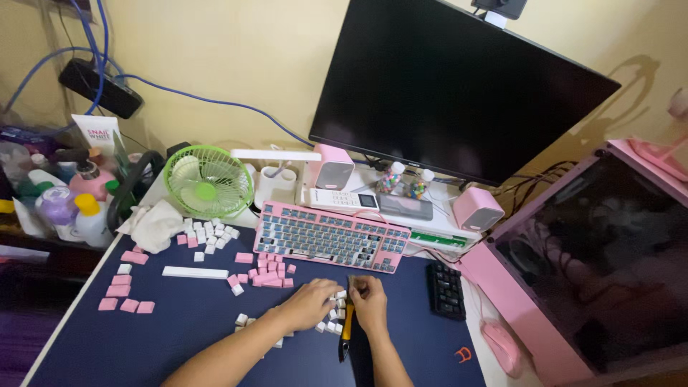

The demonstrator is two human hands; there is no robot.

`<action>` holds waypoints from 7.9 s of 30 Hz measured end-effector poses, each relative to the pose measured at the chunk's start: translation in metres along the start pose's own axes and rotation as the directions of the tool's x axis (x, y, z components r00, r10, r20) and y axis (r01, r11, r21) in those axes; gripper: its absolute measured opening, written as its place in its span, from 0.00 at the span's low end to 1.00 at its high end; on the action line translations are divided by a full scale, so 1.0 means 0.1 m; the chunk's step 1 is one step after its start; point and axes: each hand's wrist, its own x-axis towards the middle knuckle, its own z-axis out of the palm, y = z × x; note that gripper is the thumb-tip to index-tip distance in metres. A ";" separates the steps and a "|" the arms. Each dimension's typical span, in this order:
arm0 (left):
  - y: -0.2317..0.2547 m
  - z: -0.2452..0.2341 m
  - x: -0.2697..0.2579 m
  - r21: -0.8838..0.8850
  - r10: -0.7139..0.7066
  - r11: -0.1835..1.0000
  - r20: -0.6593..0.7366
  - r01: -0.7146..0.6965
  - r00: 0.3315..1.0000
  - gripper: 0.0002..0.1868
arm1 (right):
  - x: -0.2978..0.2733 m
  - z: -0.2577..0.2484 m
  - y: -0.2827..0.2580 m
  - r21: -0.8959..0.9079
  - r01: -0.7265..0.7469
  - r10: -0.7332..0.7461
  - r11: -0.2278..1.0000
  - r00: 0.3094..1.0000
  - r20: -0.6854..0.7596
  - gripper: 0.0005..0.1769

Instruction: The person assembles a mechanical keyboard by inserting black keycaps into the switch plate one by one. The person handles the keycaps and the keyboard plate directly with their hands, placing each keycap into its corresponding switch position.

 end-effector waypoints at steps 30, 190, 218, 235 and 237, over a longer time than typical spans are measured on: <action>-0.21 -1.08 -0.78 0.374 -0.093 0.896 -0.374 0.242 0.923 0.21 | 0.04 0.67 -1.19 -0.097 0.335 -0.270 0.937 0.873 0.405 0.13; 0.20 0.17 0.79 0.588 0.278 0.787 -0.068 -0.187 0.958 0.20 | 0.59 -0.36 -0.23 -0.379 0.566 -0.639 0.733 0.764 -0.095 0.09; 0.07 0.05 1.03 0.687 0.552 0.643 -0.109 -0.339 0.827 0.06 | 0.51 -0.31 -0.16 -0.178 0.488 -0.504 0.854 0.862 -0.057 0.16; 0.06 -0.01 1.05 0.690 0.590 0.618 -0.089 -0.378 0.803 0.09 | 0.60 -0.25 -0.03 -0.206 0.494 -0.524 0.845 0.842 -0.128 0.15; 0.05 0.00 1.06 0.694 0.580 0.615 -0.076 -0.375 0.811 0.09 | 0.59 -0.27 -0.05 -0.177 0.478 -0.501 0.860 0.856 -0.124 0.15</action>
